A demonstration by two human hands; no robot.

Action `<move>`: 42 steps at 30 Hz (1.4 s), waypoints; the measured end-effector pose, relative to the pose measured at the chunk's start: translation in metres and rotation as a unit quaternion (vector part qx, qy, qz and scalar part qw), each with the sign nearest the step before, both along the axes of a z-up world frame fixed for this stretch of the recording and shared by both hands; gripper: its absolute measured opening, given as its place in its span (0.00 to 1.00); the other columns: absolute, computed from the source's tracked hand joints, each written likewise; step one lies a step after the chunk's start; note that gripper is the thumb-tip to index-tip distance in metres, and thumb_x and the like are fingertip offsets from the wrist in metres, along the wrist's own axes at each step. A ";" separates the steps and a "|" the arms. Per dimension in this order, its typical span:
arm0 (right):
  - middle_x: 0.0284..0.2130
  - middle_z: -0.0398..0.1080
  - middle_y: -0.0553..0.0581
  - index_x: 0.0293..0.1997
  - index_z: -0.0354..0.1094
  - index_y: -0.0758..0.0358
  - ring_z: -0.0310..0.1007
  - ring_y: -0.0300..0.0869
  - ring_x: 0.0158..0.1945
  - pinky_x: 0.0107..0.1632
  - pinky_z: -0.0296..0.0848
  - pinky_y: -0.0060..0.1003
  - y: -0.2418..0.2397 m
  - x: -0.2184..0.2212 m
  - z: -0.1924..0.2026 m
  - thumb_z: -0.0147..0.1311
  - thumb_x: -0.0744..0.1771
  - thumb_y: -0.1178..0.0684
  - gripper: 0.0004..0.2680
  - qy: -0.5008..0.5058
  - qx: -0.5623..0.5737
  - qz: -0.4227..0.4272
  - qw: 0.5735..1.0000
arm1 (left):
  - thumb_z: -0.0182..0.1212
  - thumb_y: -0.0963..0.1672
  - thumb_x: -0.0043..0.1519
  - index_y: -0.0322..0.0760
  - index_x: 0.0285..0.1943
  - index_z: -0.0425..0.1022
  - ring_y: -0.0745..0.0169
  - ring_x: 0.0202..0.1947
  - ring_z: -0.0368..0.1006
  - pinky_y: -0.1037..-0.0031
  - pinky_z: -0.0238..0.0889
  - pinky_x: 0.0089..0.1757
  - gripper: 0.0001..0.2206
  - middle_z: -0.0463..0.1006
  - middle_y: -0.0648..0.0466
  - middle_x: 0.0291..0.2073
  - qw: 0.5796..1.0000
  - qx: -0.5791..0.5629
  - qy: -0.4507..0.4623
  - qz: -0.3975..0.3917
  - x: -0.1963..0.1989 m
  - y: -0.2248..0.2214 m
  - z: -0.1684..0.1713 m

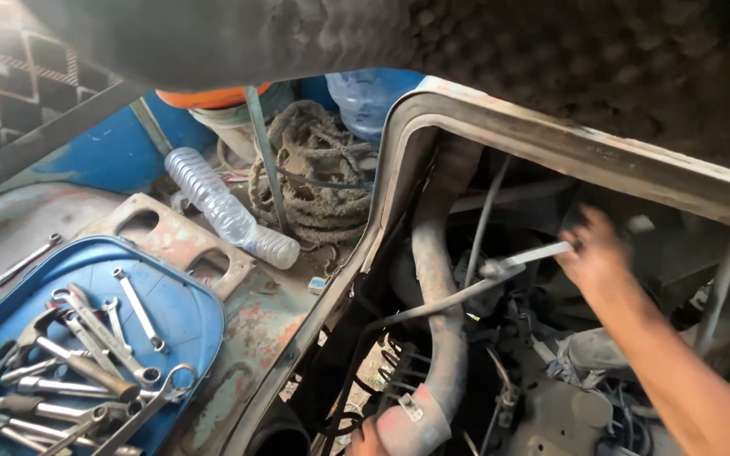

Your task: Repairing and maintaining a vehicle engine by adjusting hoses and using wrenches.

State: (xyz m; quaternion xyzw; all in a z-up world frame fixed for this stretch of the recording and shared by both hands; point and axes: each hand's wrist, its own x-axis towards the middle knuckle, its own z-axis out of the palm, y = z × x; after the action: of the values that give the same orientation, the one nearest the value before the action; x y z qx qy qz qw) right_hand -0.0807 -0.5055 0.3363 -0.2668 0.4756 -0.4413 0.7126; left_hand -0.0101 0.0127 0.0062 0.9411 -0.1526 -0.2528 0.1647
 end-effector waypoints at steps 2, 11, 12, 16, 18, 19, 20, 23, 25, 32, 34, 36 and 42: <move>0.32 0.62 0.50 0.47 0.63 0.56 0.64 0.37 0.29 0.22 0.54 0.26 0.027 -0.031 0.017 0.57 0.69 0.45 0.10 0.017 0.065 -0.041 0.997 | 0.77 0.56 0.43 0.52 0.65 0.66 0.45 0.54 0.75 0.57 0.69 0.57 0.39 0.73 0.48 0.54 1.000 0.003 0.013 -0.002 0.022 -0.029 0.065; 0.30 0.73 0.65 0.39 0.70 0.71 0.70 0.42 0.22 0.25 0.70 0.35 0.183 -0.070 0.071 0.62 0.65 0.55 0.08 0.279 -0.166 0.268 0.907 | 0.81 0.54 0.41 0.52 0.77 0.47 0.43 0.68 0.60 0.48 0.60 0.63 0.55 0.58 0.48 0.67 0.977 0.123 0.158 -0.069 0.023 -0.048 0.298; 0.30 0.76 0.64 0.39 0.69 0.70 0.73 0.44 0.22 0.26 0.74 0.36 0.190 -0.071 0.072 0.60 0.65 0.53 0.09 0.289 -0.156 0.329 0.885 | 0.80 0.54 0.41 0.50 0.77 0.47 0.44 0.68 0.61 0.49 0.60 0.62 0.54 0.59 0.49 0.66 0.978 0.122 0.153 -0.074 0.023 -0.047 0.298; 0.33 0.77 0.60 0.39 0.70 0.73 0.82 0.38 0.34 0.36 0.82 0.39 0.189 -0.097 0.050 0.56 0.63 0.55 0.08 0.258 -0.135 0.396 0.871 | 0.79 0.54 0.42 0.50 0.77 0.49 0.49 0.69 0.60 0.51 0.59 0.63 0.53 0.60 0.51 0.65 0.977 0.113 0.166 -0.070 0.025 -0.048 0.313; 0.32 0.77 0.62 0.40 0.73 0.71 0.82 0.39 0.31 0.36 0.82 0.37 0.190 -0.105 0.057 0.54 0.64 0.55 0.08 0.336 -0.175 0.426 0.821 | 0.80 0.54 0.42 0.48 0.77 0.48 0.49 0.69 0.59 0.51 0.58 0.63 0.53 0.60 0.51 0.65 0.979 0.101 0.160 -0.072 0.024 -0.046 0.310; 0.30 0.78 0.64 0.42 0.76 0.70 0.81 0.40 0.29 0.37 0.82 0.36 0.190 -0.110 0.060 0.53 0.65 0.56 0.09 0.410 -0.214 0.451 0.764 | 0.80 0.55 0.42 0.45 0.77 0.48 0.48 0.69 0.59 0.51 0.57 0.64 0.54 0.59 0.50 0.65 0.981 0.089 0.153 -0.076 0.024 -0.045 0.308; 0.30 0.78 0.64 0.42 0.76 0.70 0.81 0.40 0.29 0.37 0.82 0.36 0.190 -0.113 0.068 0.53 0.65 0.56 0.09 0.412 -0.213 0.450 0.764 | 0.80 0.55 0.42 0.45 0.77 0.48 0.48 0.69 0.59 0.51 0.57 0.64 0.54 0.59 0.50 0.65 0.981 0.089 0.155 -0.077 0.024 -0.045 0.311; 0.29 0.78 0.62 0.42 0.75 0.69 0.84 0.40 0.25 0.31 0.83 0.36 0.184 -0.124 0.082 0.60 0.64 0.52 0.10 0.457 -0.290 0.464 0.701 | 0.80 0.54 0.43 0.44 0.76 0.49 0.48 0.69 0.59 0.50 0.57 0.64 0.53 0.59 0.50 0.66 0.978 0.094 0.166 -0.080 0.024 -0.048 0.321; 0.28 0.80 0.61 0.44 0.76 0.66 0.86 0.38 0.26 0.31 0.81 0.36 0.177 -0.131 0.077 0.61 0.63 0.52 0.09 0.442 -0.217 0.516 0.701 | 0.80 0.53 0.43 0.44 0.76 0.50 0.48 0.69 0.59 0.51 0.59 0.63 0.52 0.60 0.50 0.67 0.980 0.089 0.167 -0.064 0.024 -0.047 0.331; 0.18 0.78 0.66 0.42 0.77 0.68 0.75 0.43 0.18 0.25 0.73 0.36 0.186 -0.123 0.112 0.60 0.64 0.51 0.10 0.477 -0.154 0.523 0.690 | 0.79 0.53 0.43 0.49 0.74 0.54 0.49 0.68 0.60 0.54 0.58 0.63 0.48 0.62 0.53 0.66 0.987 0.060 0.139 -0.046 0.017 -0.044 0.340; 0.20 0.79 0.60 0.39 0.77 0.70 0.80 0.38 0.20 0.23 0.78 0.36 0.188 -0.116 0.116 0.56 0.63 0.54 0.09 0.414 -0.271 0.522 0.695 | 0.78 0.53 0.44 0.48 0.72 0.55 0.49 0.67 0.62 0.55 0.59 0.62 0.46 0.63 0.52 0.65 0.987 0.053 0.138 -0.058 0.018 -0.043 0.343; 0.21 0.79 0.59 0.43 0.77 0.65 0.80 0.40 0.21 0.27 0.77 0.36 0.193 -0.095 0.127 0.56 0.64 0.52 0.10 0.476 -0.332 0.509 0.636 | 0.78 0.53 0.43 0.48 0.72 0.55 0.49 0.67 0.62 0.55 0.59 0.62 0.46 0.64 0.52 0.64 0.988 0.050 0.137 -0.053 0.018 -0.041 0.344; 0.34 0.76 0.60 0.39 0.74 0.64 0.78 0.52 0.36 0.39 0.76 0.42 0.142 -0.060 0.049 0.55 0.61 0.56 0.08 0.442 -0.726 0.437 0.293 | 0.79 0.53 0.43 0.46 0.70 0.56 0.50 0.66 0.63 0.54 0.61 0.60 0.46 0.65 0.52 0.63 0.990 0.037 0.125 -0.050 0.015 -0.042 0.338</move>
State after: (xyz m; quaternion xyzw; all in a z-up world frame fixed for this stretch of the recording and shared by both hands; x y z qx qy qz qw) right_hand -0.1402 -0.3631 0.3848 -0.9988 0.0176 -0.0453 -0.0022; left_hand 0.0046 -0.0295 0.3445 0.8987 -0.1681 -0.3820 0.1349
